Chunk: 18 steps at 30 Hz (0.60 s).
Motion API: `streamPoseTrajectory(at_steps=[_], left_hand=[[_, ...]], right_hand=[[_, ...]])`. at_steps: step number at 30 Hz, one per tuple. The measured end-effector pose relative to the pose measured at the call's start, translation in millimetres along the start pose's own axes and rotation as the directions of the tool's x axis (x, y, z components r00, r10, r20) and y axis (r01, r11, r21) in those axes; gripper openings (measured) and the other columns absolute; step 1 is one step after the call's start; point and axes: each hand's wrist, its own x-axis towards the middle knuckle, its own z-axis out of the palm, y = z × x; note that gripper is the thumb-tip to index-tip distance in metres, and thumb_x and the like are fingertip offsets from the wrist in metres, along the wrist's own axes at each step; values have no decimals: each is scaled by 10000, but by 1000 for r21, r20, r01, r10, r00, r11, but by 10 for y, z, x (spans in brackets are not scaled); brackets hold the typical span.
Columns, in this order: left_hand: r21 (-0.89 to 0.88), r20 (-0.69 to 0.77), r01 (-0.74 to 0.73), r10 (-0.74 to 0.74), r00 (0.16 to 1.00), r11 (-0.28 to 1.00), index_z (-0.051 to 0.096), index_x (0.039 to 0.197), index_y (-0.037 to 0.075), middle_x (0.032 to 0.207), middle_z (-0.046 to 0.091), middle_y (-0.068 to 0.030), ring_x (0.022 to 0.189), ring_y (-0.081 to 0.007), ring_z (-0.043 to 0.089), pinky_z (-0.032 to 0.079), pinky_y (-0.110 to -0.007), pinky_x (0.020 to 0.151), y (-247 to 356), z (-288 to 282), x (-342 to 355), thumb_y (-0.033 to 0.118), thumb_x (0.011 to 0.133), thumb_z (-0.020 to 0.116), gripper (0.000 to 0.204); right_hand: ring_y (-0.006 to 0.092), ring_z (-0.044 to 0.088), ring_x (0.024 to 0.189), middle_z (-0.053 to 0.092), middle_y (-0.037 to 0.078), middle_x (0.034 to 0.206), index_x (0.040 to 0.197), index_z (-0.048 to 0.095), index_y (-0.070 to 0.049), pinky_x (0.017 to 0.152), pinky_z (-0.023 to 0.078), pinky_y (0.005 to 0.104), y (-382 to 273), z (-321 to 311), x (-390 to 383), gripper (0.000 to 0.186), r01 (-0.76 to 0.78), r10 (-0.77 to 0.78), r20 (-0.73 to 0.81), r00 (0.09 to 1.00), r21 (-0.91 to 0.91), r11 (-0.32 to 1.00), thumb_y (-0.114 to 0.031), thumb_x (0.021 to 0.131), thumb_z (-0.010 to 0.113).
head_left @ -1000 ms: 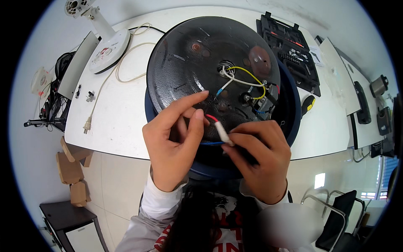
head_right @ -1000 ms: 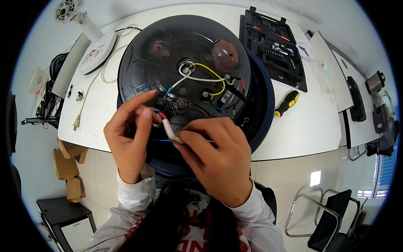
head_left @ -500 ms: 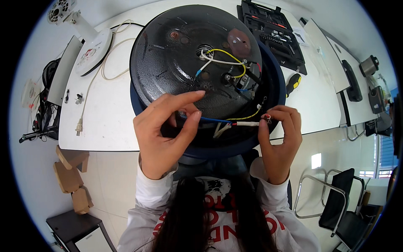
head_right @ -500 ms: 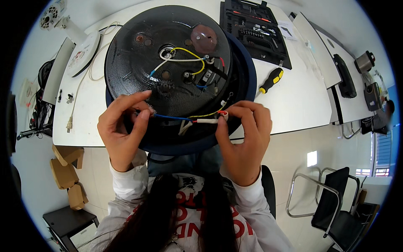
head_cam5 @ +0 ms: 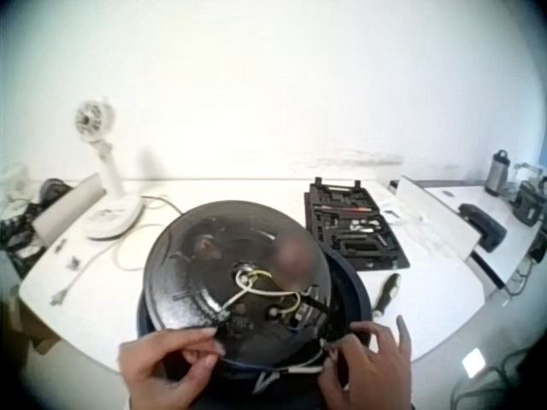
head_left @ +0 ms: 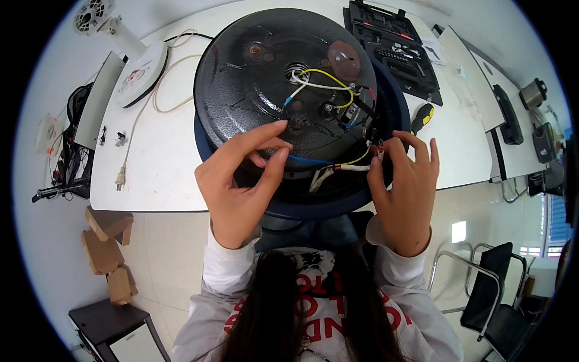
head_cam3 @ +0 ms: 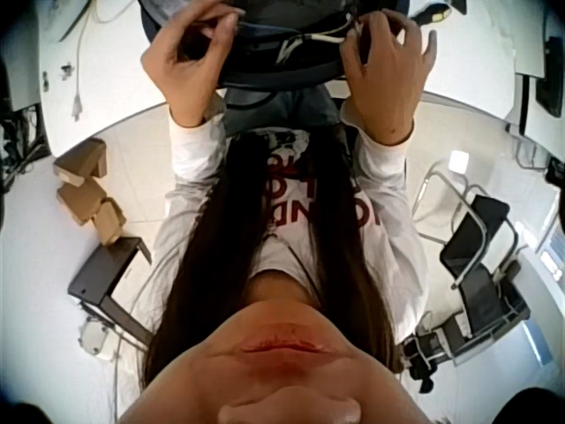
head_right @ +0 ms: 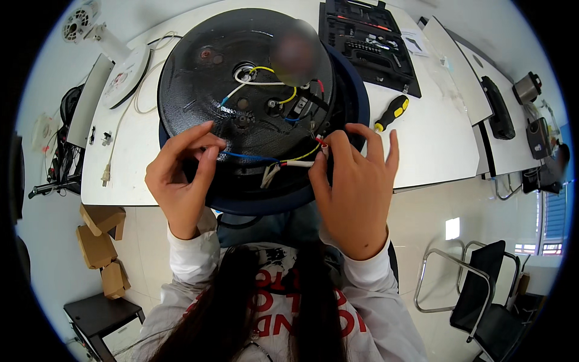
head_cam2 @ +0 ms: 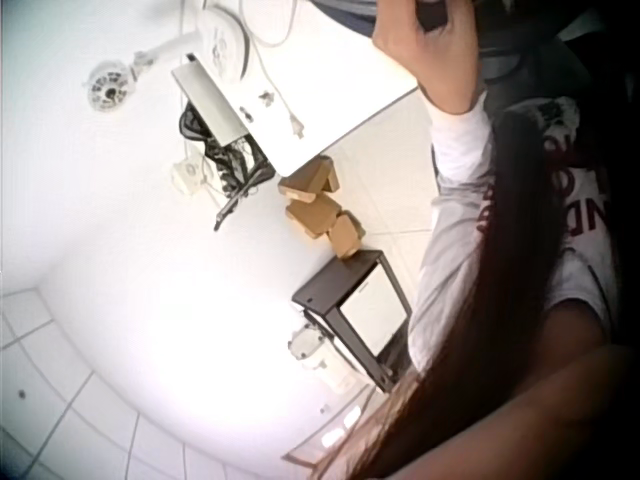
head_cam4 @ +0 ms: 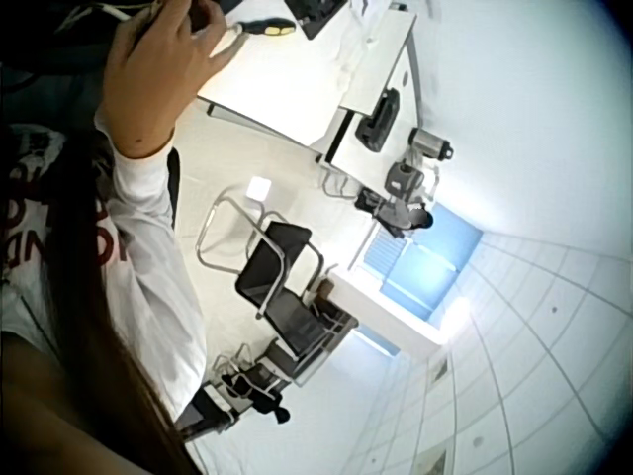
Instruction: The person uses a screwdriver to loosen and tighten screws on a circular device, then connects and disconnects several colored wires to terminals on the device's underside. The person repeatedly adjusts the wires and screws throughout the clip.
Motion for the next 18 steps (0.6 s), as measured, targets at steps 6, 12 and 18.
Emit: streamPoseTrajectory(at_steps=[6, 12, 18], left_hand=[[10, 32, 57, -57, 998, 998, 727, 1078, 32, 884, 736, -66, 773, -110, 678, 448, -214, 627, 11, -13, 15, -53, 769, 737, 320], [89, 128, 77, -88, 988, 993, 722, 1074, 12, 856, 726, -50, 717, -68, 616, 416, -191, 617, 52, -18, 29, -60, 779, 715, 303], [215, 137, -18, -12, 990, 976, 733, 1023, 39, 843, 720, -50, 735, -104, 621, 400, -223, 600, 28, -2, 50, -61, 765, 715, 277]], right_hand=[[274, 616, 1095, 707, 75, 868, 957, 608, -61, 1148, 208, 598, 47, 107, -56, 108, -52, 58, -3, 998, 386, 921, 3, 873, 582], [259, 695, 904, 728, 104, 1011, 974, 620, -43, 1063, 399, 467, 17, 18, -2, 166, -5, -31, 59, 998, 536, 844, 77, 880, 554], [219, 699, 801, 725, 131, 1011, 970, 639, 2, 657, 505, 257, -37, 55, 22, 213, 32, -48, 1, 999, 742, 669, 157, 874, 529]])
